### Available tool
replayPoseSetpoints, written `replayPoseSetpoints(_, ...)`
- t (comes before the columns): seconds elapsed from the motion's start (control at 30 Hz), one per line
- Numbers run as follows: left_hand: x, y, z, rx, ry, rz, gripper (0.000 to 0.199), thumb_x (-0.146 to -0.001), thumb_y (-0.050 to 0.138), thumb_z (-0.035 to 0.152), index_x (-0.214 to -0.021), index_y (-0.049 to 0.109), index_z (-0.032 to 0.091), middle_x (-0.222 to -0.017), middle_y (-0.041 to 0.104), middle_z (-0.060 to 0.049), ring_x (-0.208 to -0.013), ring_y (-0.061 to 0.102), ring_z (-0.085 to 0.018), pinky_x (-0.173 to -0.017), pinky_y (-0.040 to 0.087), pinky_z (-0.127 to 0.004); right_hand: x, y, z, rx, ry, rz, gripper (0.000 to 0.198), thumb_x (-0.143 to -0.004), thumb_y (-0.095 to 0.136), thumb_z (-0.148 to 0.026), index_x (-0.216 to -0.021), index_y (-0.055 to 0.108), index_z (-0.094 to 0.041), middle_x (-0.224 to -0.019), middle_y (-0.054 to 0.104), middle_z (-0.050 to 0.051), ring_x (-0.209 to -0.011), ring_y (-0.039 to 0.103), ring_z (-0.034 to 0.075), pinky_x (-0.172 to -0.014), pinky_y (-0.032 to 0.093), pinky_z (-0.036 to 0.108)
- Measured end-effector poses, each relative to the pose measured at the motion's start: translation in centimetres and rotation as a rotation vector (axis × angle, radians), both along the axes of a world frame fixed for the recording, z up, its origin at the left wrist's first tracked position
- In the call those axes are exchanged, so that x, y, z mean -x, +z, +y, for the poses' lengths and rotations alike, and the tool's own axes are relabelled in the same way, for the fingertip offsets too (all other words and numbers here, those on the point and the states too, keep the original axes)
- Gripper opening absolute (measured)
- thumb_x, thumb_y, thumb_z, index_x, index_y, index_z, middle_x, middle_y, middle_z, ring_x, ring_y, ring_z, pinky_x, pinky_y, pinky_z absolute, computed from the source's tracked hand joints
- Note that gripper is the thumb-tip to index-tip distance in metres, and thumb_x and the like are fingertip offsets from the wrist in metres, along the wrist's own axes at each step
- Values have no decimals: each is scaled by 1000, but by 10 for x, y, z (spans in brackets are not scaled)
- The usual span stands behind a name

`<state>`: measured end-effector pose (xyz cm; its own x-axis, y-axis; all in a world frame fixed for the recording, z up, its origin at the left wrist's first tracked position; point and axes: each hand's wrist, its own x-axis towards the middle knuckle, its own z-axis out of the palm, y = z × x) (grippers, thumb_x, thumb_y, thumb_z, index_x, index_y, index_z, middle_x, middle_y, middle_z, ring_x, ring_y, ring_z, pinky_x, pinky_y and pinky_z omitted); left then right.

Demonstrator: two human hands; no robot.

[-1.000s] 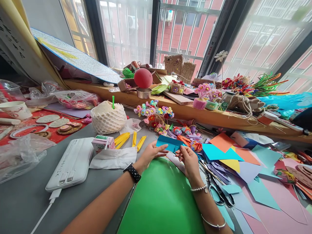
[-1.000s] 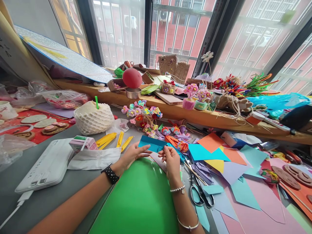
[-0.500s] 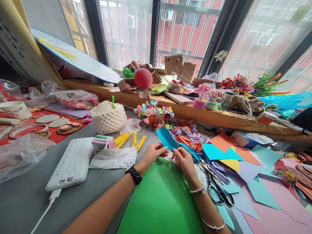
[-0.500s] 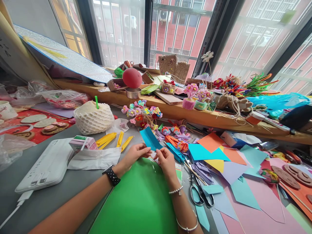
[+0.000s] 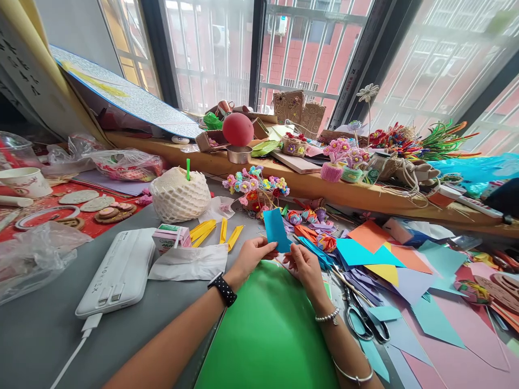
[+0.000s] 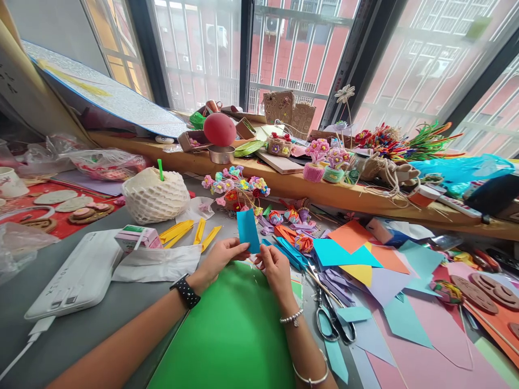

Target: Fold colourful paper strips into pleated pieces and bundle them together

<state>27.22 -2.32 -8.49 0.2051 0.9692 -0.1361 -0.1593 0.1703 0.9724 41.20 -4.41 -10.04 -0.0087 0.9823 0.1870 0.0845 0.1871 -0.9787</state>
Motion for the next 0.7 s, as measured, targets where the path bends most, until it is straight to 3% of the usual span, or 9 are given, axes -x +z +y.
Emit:
replayPoseSetpoints(0.2,1,-2,0,-57,-34,-6,22,-59,63,29,-68,56,10,-64,57,0,-62,54,-11,-67,45,-25,0,-1,-1,-31,42,-132,32,-77,41,-40,-57,50,-16,-54,54,1,-46,45,11,-45,35,22)
replayPoseSetpoints(0.33,1,-6,2,-77,-19,6,24,-60,61,30,-73,56,10,-67,58,-2,-63,54,-11,-67,45,-26,-1,2,-2,-156,-88,-160,18,-75,46,-33,-83,51,-17,-69,56,3,-59,51,14,-53,41,24)
replayPoseSetpoints(0.43,0,-7,3,-90,-14,6,29,-59,63,30,-80,56,10,-67,59,-2,-61,54,-11,-65,46,-26,-1,6,-3,-296,-114,-226,24,-77,43,-25,-100,48,-20,-90,53,6,-78,51,16,-61,42,26)
replayPoseSetpoints(0.53,0,-7,4,-84,26,-3,39,-57,65,28,-90,52,11,-63,59,0,-58,55,-11,-62,45,-25,-2,7,-4,-359,-28,-311,21,-78,41,-21,-94,55,-21,-93,50,6,-84,49,16,-64,43,26)
replayPoseSetpoints(0.7,1,-6,5,-114,96,71,44,-58,64,28,-95,48,10,-61,58,-1,-54,55,-11,-56,44,-24,-5,2,1,-330,17,-315,13,-75,49,-22,-81,60,-21,-82,53,5,-78,50,16,-61,43,24)
